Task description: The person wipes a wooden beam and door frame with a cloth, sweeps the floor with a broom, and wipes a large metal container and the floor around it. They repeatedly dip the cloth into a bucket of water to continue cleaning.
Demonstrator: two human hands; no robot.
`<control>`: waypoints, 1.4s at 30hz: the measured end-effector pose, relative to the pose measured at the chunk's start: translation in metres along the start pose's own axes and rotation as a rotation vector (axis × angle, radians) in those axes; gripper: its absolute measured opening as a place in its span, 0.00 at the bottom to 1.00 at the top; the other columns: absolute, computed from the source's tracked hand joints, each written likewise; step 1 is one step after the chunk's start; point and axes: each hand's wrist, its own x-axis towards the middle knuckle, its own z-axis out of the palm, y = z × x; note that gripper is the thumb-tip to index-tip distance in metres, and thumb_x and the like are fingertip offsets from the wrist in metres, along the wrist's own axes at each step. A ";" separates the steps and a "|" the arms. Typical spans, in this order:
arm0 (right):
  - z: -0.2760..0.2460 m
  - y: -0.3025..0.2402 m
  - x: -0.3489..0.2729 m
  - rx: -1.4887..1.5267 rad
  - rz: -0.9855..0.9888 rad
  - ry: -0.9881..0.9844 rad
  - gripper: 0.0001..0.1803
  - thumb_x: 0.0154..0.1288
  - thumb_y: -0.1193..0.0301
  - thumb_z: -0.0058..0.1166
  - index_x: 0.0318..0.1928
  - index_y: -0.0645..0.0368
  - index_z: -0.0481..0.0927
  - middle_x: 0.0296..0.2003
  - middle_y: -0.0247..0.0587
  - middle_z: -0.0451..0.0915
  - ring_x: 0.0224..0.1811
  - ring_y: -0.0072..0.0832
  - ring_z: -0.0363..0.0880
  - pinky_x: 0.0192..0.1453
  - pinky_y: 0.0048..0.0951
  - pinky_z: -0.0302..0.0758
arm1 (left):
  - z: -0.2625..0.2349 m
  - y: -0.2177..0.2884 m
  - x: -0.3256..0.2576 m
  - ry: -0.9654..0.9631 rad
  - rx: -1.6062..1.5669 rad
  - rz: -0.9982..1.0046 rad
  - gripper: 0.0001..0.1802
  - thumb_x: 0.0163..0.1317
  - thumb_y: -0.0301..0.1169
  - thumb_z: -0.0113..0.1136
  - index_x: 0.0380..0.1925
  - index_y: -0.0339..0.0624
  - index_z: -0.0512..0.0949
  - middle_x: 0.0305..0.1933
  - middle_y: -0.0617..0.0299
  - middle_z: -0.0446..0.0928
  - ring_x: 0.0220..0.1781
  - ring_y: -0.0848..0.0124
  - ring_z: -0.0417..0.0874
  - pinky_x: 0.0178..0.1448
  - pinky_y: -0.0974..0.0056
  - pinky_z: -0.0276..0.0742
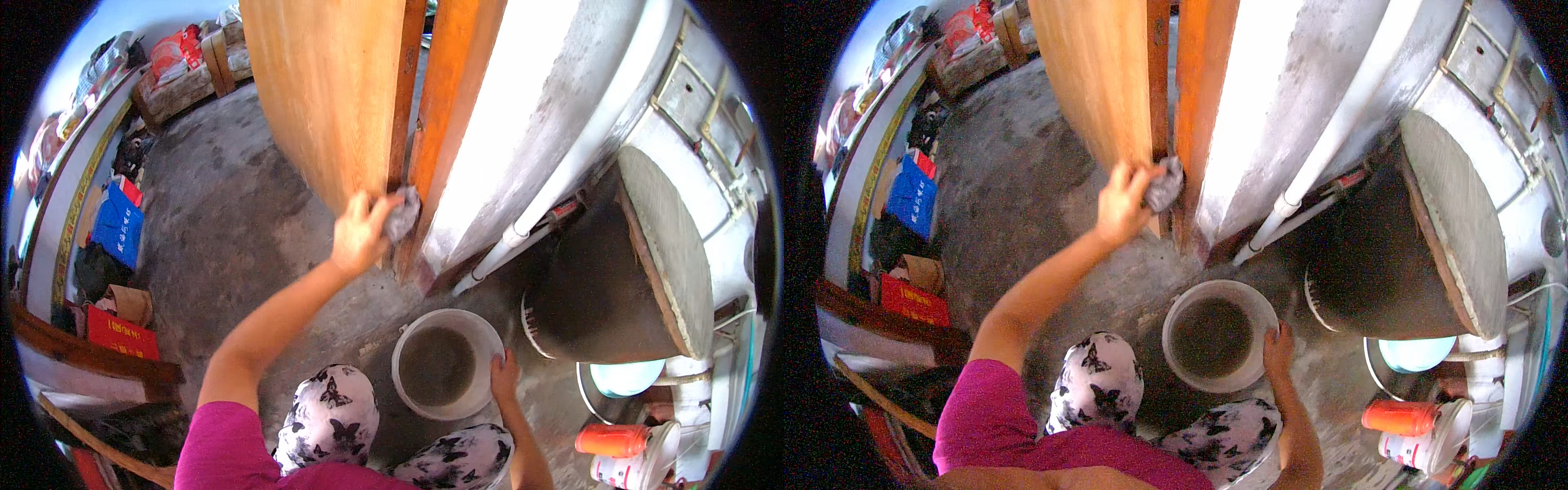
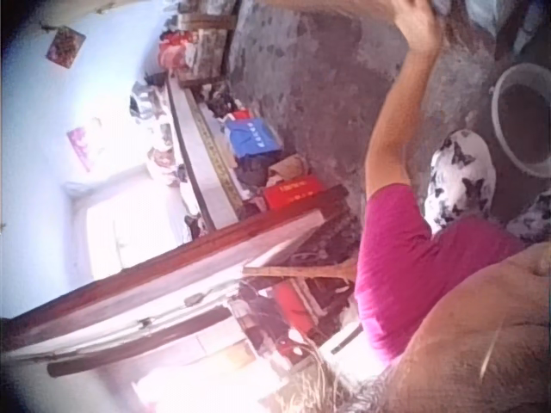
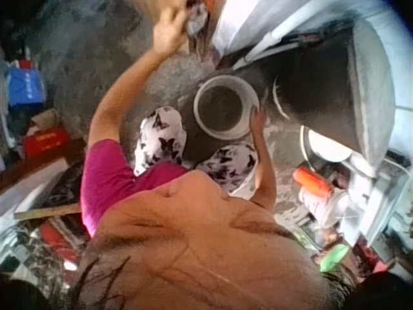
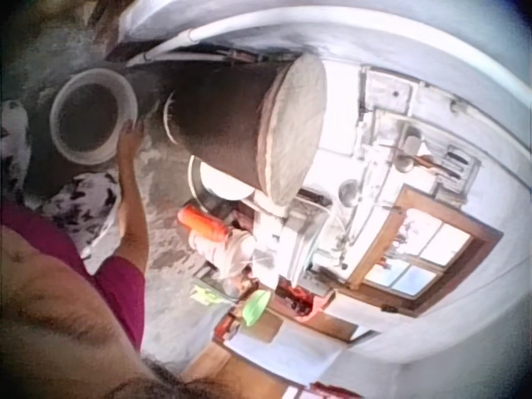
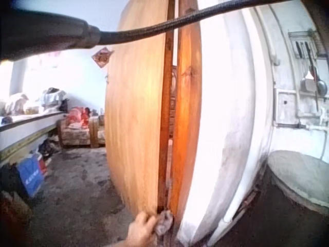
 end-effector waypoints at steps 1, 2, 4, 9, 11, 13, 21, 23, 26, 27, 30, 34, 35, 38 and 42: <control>-0.003 0.010 -0.002 0.004 0.047 0.003 0.20 0.71 0.65 0.50 0.54 0.68 0.77 0.52 0.62 0.80 0.55 0.55 0.78 0.60 0.49 0.72 | -0.020 0.014 0.027 0.027 0.034 0.025 0.33 0.42 0.20 0.69 0.54 0.55 0.80 0.48 0.53 0.72 0.50 0.50 0.81 0.46 0.51 0.84; -0.006 0.019 -0.002 0.001 0.055 0.002 0.20 0.71 0.65 0.51 0.54 0.68 0.77 0.52 0.61 0.80 0.55 0.54 0.79 0.60 0.49 0.72 | -0.037 0.024 0.060 0.180 0.071 0.098 0.35 0.42 0.22 0.70 0.55 0.55 0.80 0.47 0.52 0.71 0.48 0.49 0.80 0.45 0.49 0.83; -0.009 0.028 0.004 0.010 0.052 -0.013 0.19 0.71 0.66 0.51 0.54 0.67 0.78 0.51 0.60 0.81 0.54 0.54 0.79 0.61 0.47 0.73 | -0.085 0.049 0.140 0.545 0.078 0.201 0.38 0.45 0.26 0.68 0.61 0.65 0.76 0.49 0.47 0.70 0.48 0.45 0.78 0.48 0.43 0.79; 0.000 0.006 -0.001 0.061 0.035 -0.057 0.17 0.71 0.68 0.50 0.55 0.65 0.78 0.47 0.56 0.83 0.50 0.52 0.82 0.57 0.45 0.75 | -0.160 0.075 0.270 0.669 0.154 0.218 0.29 0.63 0.25 0.59 0.66 0.53 0.71 0.57 0.41 0.70 0.54 0.49 0.77 0.56 0.51 0.78; -0.002 0.004 0.000 0.080 0.036 -0.059 0.17 0.71 0.68 0.50 0.54 0.64 0.78 0.47 0.55 0.84 0.49 0.50 0.82 0.56 0.44 0.75 | -0.142 0.065 0.269 0.596 0.079 0.121 0.31 0.63 0.25 0.59 0.68 0.55 0.69 0.54 0.40 0.71 0.55 0.48 0.77 0.54 0.51 0.79; -0.019 0.008 -0.007 0.086 0.092 -0.040 0.16 0.71 0.68 0.49 0.53 0.64 0.79 0.46 0.55 0.84 0.49 0.47 0.83 0.56 0.43 0.75 | -0.101 0.058 0.231 0.549 0.167 0.119 0.33 0.61 0.23 0.58 0.68 0.52 0.68 0.52 0.38 0.71 0.55 0.46 0.77 0.53 0.49 0.79; -0.008 0.016 0.001 0.157 0.029 -0.037 0.17 0.71 0.64 0.50 0.51 0.64 0.79 0.40 0.50 0.83 0.42 0.41 0.81 0.51 0.40 0.76 | 0.065 -0.057 -0.032 -0.297 0.470 0.233 0.24 0.61 0.30 0.57 0.56 0.68 0.75 0.59 0.47 0.71 0.56 0.51 0.78 0.36 0.56 0.87; -0.009 0.014 0.003 0.119 0.055 -0.053 0.17 0.71 0.64 0.50 0.51 0.64 0.79 0.39 0.49 0.83 0.41 0.40 0.81 0.50 0.39 0.76 | 0.077 -0.055 -0.059 -0.519 0.359 0.083 0.22 0.59 0.30 0.59 0.54 0.61 0.76 0.57 0.47 0.74 0.54 0.49 0.81 0.39 0.52 0.87; -0.010 0.013 0.007 0.104 0.097 -0.074 0.17 0.71 0.64 0.50 0.50 0.65 0.80 0.40 0.48 0.83 0.42 0.37 0.81 0.51 0.36 0.75 | 0.067 -0.048 -0.059 -0.539 0.226 -0.014 0.26 0.55 0.29 0.62 0.56 0.59 0.75 0.54 0.46 0.77 0.47 0.48 0.86 0.43 0.49 0.86; -0.014 0.032 0.005 0.125 0.104 -0.047 0.17 0.72 0.65 0.50 0.50 0.65 0.80 0.40 0.46 0.83 0.43 0.34 0.80 0.52 0.35 0.75 | 0.047 -0.020 -0.033 -0.477 0.146 -0.055 0.29 0.52 0.28 0.64 0.57 0.58 0.75 0.54 0.47 0.78 0.51 0.50 0.84 0.47 0.48 0.85; -0.008 0.018 -0.002 0.233 0.130 -0.045 0.17 0.71 0.65 0.50 0.51 0.66 0.80 0.40 0.46 0.84 0.42 0.33 0.81 0.51 0.35 0.75 | -0.035 0.024 0.049 0.012 -0.003 0.085 0.34 0.48 0.23 0.65 0.60 0.48 0.73 0.57 0.46 0.78 0.60 0.49 0.80 0.61 0.50 0.80; -0.011 0.003 0.000 0.304 0.148 -0.104 0.16 0.71 0.66 0.51 0.52 0.64 0.80 0.43 0.44 0.84 0.44 0.30 0.80 0.53 0.34 0.75 | -0.074 0.047 0.157 0.642 0.001 0.289 0.33 0.55 0.24 0.60 0.64 0.42 0.69 0.53 0.38 0.72 0.49 0.42 0.80 0.49 0.46 0.81; -0.014 0.007 0.000 0.290 0.150 -0.106 0.16 0.71 0.66 0.51 0.52 0.64 0.79 0.44 0.44 0.84 0.45 0.30 0.79 0.53 0.34 0.75 | -0.075 0.055 0.179 0.744 -0.044 0.371 0.33 0.58 0.19 0.54 0.67 0.38 0.67 0.57 0.34 0.70 0.49 0.40 0.80 0.51 0.44 0.79; -0.012 0.017 -0.003 0.316 0.174 -0.083 0.15 0.72 0.67 0.50 0.52 0.64 0.79 0.44 0.42 0.83 0.46 0.29 0.79 0.55 0.32 0.74 | -0.044 0.072 0.166 0.486 -0.087 0.074 0.30 0.57 0.27 0.60 0.63 0.40 0.69 0.54 0.38 0.72 0.47 0.42 0.81 0.50 0.46 0.81; -0.012 0.011 -0.007 0.362 0.163 -0.120 0.15 0.73 0.68 0.50 0.52 0.65 0.79 0.44 0.42 0.83 0.47 0.29 0.78 0.56 0.31 0.73 | -0.009 0.053 0.095 0.143 -0.131 -0.177 0.35 0.58 0.37 0.61 0.65 0.36 0.67 0.51 0.38 0.77 0.41 0.42 0.85 0.45 0.45 0.84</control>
